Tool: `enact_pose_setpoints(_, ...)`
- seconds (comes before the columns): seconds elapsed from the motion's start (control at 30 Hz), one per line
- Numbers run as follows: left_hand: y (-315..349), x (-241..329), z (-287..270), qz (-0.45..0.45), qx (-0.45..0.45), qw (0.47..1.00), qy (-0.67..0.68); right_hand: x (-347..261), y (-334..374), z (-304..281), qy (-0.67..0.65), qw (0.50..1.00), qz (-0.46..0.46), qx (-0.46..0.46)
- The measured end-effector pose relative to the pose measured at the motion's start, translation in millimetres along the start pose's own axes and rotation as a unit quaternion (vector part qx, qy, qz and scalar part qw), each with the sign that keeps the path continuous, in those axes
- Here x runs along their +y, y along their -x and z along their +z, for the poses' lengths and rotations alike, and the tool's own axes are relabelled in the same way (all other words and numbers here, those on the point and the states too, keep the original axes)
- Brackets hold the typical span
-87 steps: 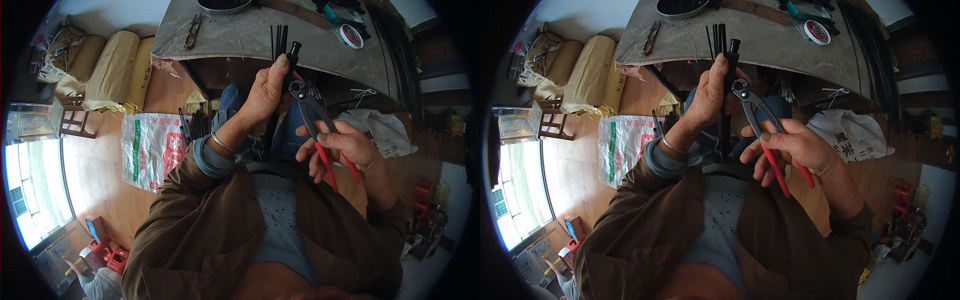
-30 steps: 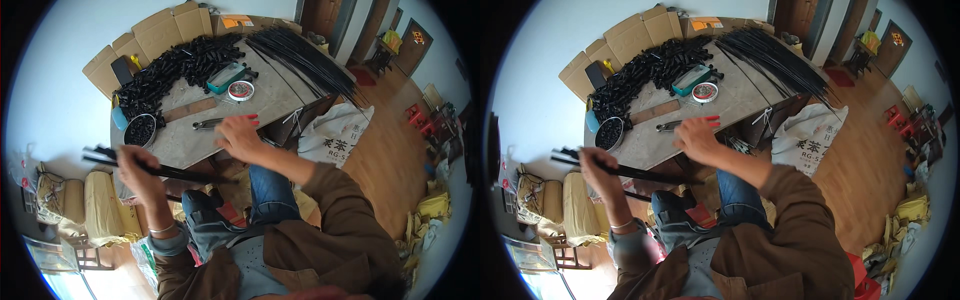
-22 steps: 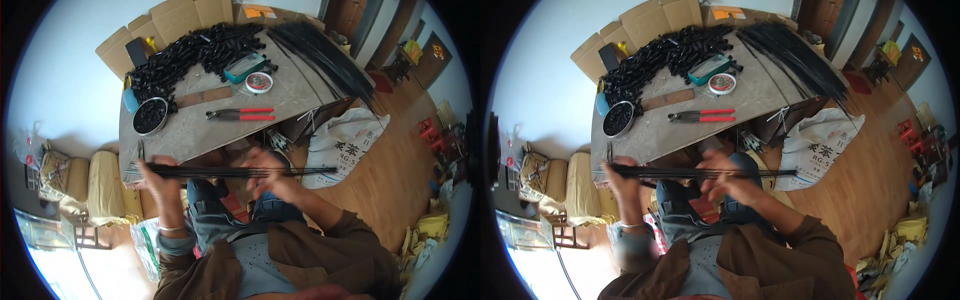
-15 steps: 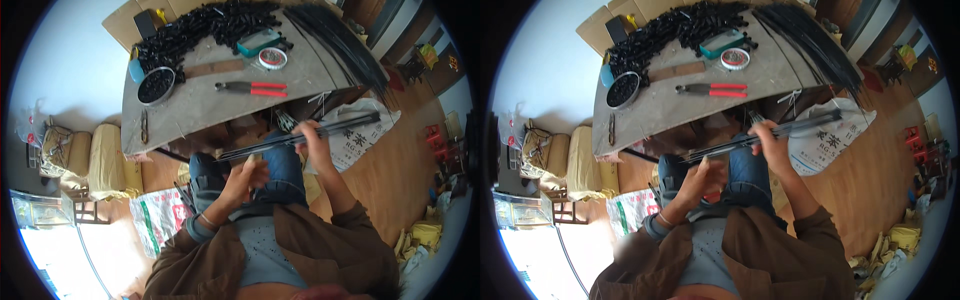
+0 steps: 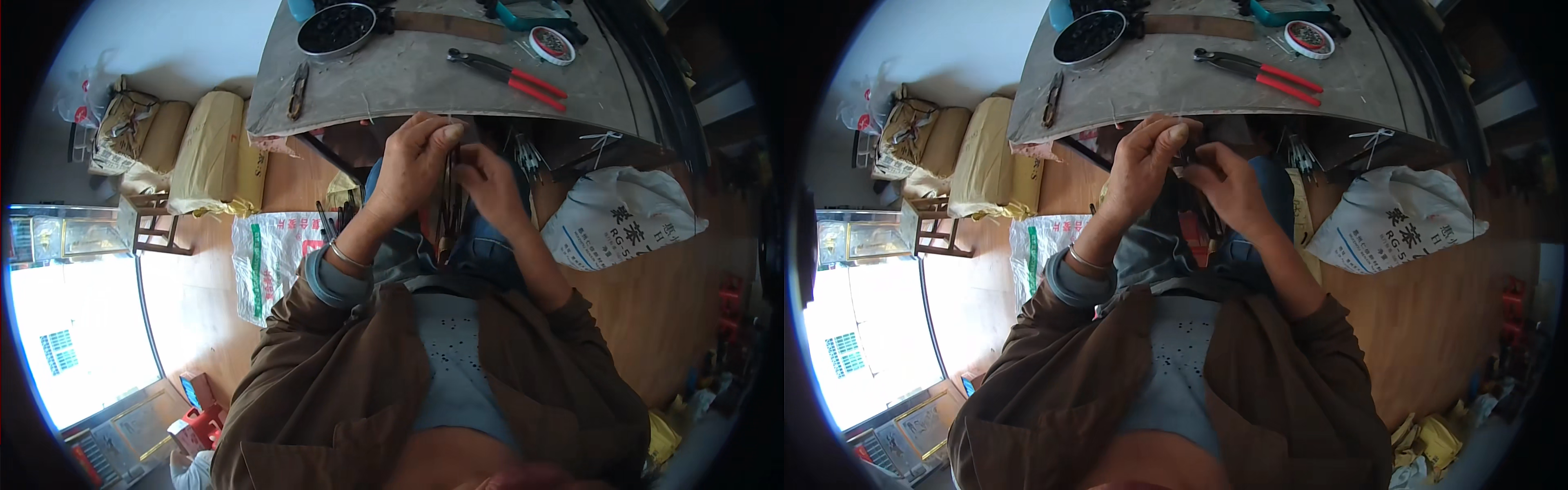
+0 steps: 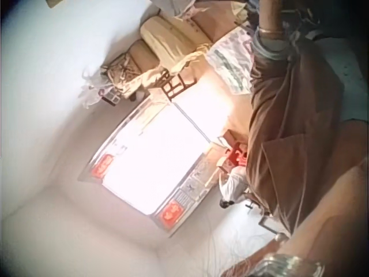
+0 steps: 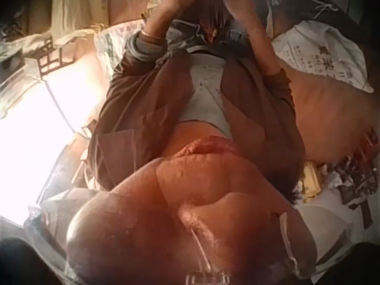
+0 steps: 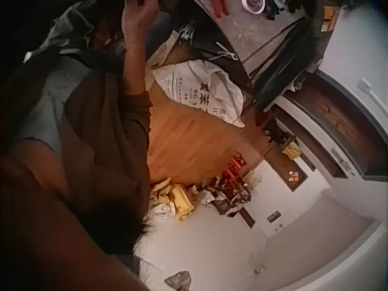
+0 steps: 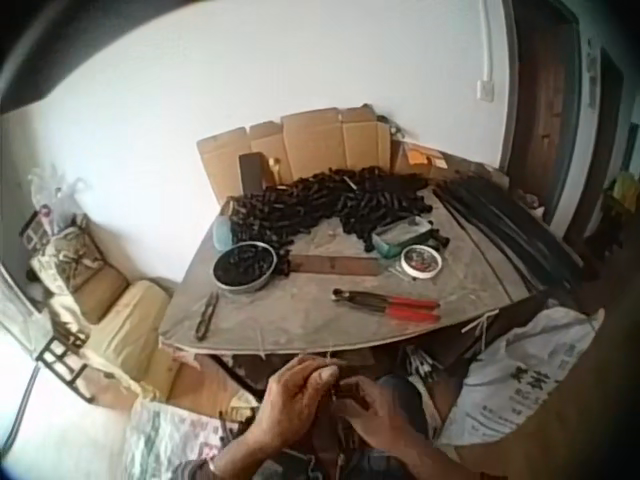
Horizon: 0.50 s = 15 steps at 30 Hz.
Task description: Insert black rods into circular hubs and secure them using pliers.
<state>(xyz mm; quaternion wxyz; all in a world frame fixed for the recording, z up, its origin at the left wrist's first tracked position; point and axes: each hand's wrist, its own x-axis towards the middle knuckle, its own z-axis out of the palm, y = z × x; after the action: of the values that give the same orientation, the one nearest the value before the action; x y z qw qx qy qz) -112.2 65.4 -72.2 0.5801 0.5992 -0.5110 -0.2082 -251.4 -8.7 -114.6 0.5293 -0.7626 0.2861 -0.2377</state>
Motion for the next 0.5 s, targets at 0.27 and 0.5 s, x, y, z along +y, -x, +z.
enact_pose_setpoints(0.27,-9.0,-3.0,14.3,0.054,0.144,0.985,-0.078,-9.9,-21.3,-1.8,-0.202,0.979,0.009,0.028)
enact_pose_setpoints(0.5,-28.3,-5.8,-17.5,-0.123,-0.257,0.852,0.439,-29.4,-28.6,-37.8,-0.313,0.928,-0.006,-0.204)
